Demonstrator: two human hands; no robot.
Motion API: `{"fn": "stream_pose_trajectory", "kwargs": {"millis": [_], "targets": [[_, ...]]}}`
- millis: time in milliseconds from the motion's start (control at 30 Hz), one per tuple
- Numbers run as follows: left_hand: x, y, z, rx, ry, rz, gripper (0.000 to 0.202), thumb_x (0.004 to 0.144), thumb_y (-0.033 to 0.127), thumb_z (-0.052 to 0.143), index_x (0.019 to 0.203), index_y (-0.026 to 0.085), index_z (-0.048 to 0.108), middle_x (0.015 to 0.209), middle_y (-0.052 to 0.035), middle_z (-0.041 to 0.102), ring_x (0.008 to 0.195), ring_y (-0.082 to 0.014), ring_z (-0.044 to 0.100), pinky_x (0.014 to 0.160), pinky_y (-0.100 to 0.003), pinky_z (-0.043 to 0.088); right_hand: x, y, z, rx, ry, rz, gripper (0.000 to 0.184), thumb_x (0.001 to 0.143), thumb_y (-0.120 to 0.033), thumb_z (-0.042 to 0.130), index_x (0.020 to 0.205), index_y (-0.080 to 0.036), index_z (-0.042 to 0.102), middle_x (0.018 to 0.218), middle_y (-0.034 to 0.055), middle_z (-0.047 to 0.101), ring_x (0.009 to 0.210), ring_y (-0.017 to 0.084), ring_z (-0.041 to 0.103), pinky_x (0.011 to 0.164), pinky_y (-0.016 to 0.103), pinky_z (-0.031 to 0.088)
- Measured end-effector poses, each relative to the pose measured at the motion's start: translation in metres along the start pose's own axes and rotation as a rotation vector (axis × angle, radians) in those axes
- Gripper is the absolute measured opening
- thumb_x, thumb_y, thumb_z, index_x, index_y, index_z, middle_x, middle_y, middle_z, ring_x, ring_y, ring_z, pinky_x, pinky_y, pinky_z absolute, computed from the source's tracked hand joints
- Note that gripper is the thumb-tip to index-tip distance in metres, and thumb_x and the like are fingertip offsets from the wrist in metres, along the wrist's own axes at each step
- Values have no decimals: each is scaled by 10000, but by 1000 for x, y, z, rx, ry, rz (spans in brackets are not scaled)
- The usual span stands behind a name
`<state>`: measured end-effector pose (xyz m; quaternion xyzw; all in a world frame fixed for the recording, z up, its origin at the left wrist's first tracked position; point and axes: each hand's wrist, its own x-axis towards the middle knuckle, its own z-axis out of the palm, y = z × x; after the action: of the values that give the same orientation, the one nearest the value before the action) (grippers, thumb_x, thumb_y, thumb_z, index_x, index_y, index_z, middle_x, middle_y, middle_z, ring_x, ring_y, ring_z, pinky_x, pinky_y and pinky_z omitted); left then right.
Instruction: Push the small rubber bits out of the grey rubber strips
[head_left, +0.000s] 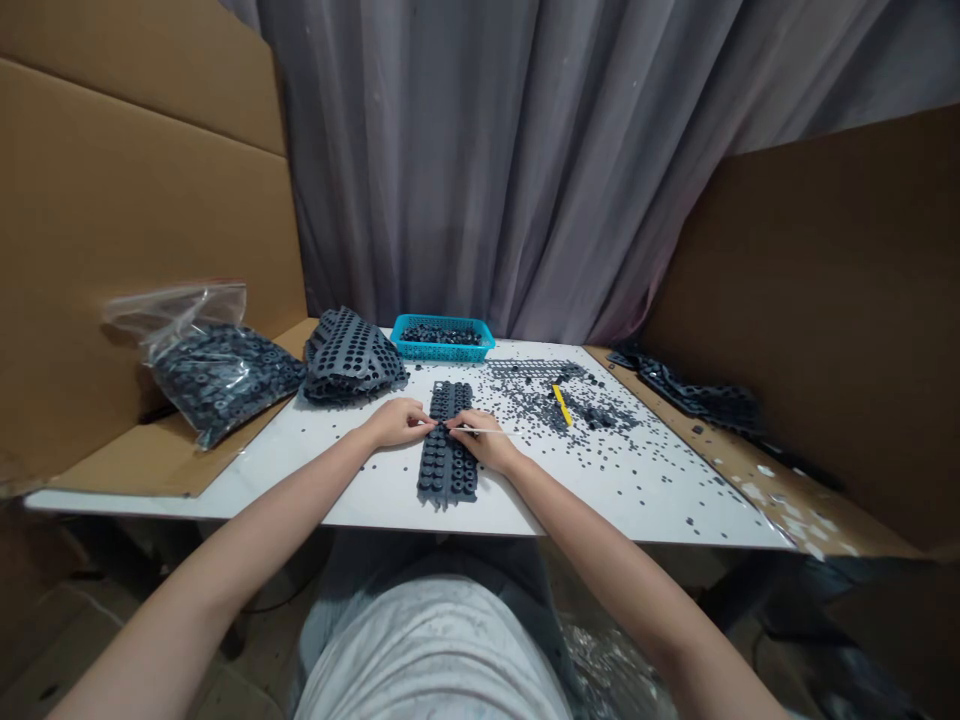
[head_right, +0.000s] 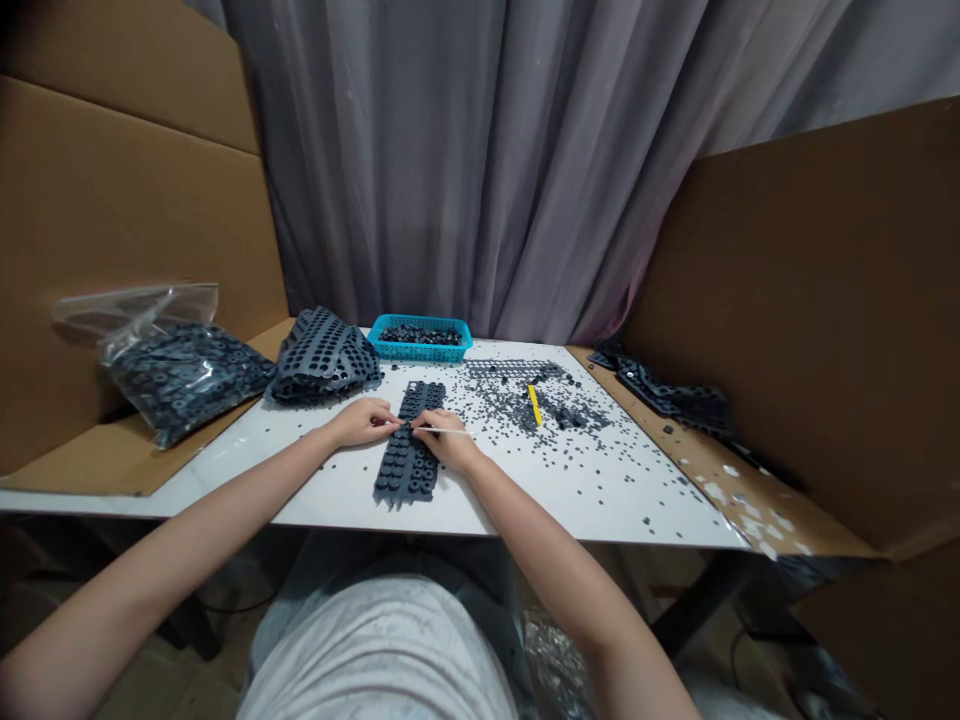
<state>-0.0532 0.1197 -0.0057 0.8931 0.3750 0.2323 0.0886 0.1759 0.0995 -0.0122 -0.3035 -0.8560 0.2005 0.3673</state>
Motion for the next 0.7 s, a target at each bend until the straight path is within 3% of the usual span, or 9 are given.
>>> {"fn": "stream_pose_trajectory", "kwargs": {"millis": [167, 367, 500, 700], "targets": [[0, -1, 1, -24, -4, -21, 276, 778, 442, 616, 929, 246, 739, 617, 3, 560, 584, -124, 499, 559, -223, 332, 2, -6, 1, -311, -81, -23, 134, 888, -222, 477, 923, -213, 606, 867, 71, 657, 881, 223, 571, 792, 328, 385], [1, -3, 2, -51, -4, -39, 273, 747, 444, 648, 904, 242, 745, 613, 7, 563, 558, -115, 489, 545, -221, 324, 3, -3, 4, -402, -2, 23, 139, 869, -178, 453, 832, -200, 584, 770, 53, 613, 825, 220, 525, 749, 312, 371], [1, -3, 1, -78, 2, -43, 276, 733, 444, 661, 896, 238, 746, 609, 10, 562, 552, -112, 489, 545, -220, 326, 1, 0, 0, -253, 85, 107, 117, 847, -170, 472, 837, -196, 586, 798, 56, 621, 809, 213, 545, 718, 297, 396], [-1, -3, -3, -133, 79, -72, 327, 793, 434, 590, 953, 182, 722, 593, 15, 521, 546, -111, 455, 556, -227, 336, -2, -6, -6, 130, 143, 176, 151, 847, -327, 530, 831, -191, 592, 846, 49, 665, 776, 190, 593, 694, 291, 432]]}}
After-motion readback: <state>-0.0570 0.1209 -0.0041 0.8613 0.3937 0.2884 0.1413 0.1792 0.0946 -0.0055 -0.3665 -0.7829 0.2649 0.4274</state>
